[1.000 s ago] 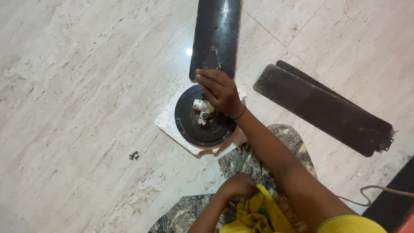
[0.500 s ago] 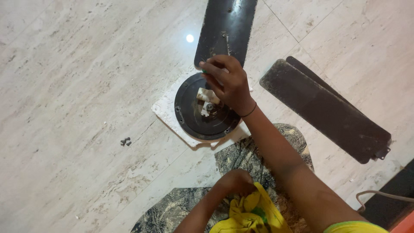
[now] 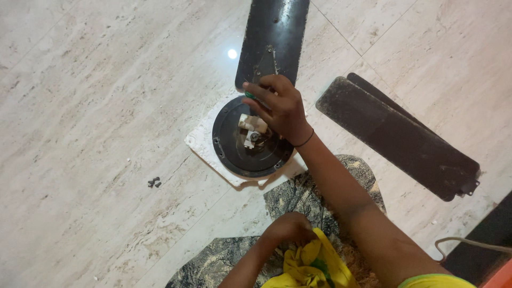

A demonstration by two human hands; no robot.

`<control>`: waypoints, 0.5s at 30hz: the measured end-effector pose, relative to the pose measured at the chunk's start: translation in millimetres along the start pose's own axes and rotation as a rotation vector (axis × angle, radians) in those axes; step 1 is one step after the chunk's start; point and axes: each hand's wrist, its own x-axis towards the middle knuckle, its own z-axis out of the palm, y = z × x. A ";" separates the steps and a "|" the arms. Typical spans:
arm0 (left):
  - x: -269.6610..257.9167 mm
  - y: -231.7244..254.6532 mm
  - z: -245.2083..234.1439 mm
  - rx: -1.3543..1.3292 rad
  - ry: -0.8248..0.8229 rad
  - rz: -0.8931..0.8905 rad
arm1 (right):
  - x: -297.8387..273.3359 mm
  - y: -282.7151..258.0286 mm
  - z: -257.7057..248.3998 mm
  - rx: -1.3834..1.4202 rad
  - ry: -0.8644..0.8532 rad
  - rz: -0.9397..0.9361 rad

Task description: The person sits on the floor and uses a screwdriver to attach fan blades to the motor housing. They secure each blade with screws, tightening them in sequence.

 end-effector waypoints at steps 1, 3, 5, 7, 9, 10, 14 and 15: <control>-2.1 2.2 -0.8 -0.018 0.002 0.005 | -0.3 0.2 -0.8 0.025 0.028 -0.062; -7.2 5.8 -1.1 -0.057 0.008 0.016 | -1.3 -0.5 -1.2 0.078 0.078 -0.187; -10.1 8.7 -1.7 -0.100 0.010 0.009 | -1.2 -1.1 1.7 0.065 0.060 -0.176; -10.7 10.1 -2.8 -0.108 0.004 0.000 | -1.5 1.0 4.5 0.046 0.053 -0.173; -8.7 10.6 -3.5 -0.077 -0.014 -0.012 | -3.6 5.0 7.1 0.015 0.061 -0.173; -7.4 11.4 -2.9 -0.053 -0.027 -0.026 | -4.9 7.0 8.7 0.016 0.069 -0.159; -9.0 12.7 -4.6 -0.040 -0.020 0.021 | -8.8 11.5 11.8 0.019 0.103 -0.099; -11.3 12.5 -5.4 -0.063 -0.001 0.058 | -9.1 11.1 12.3 0.023 0.110 -0.085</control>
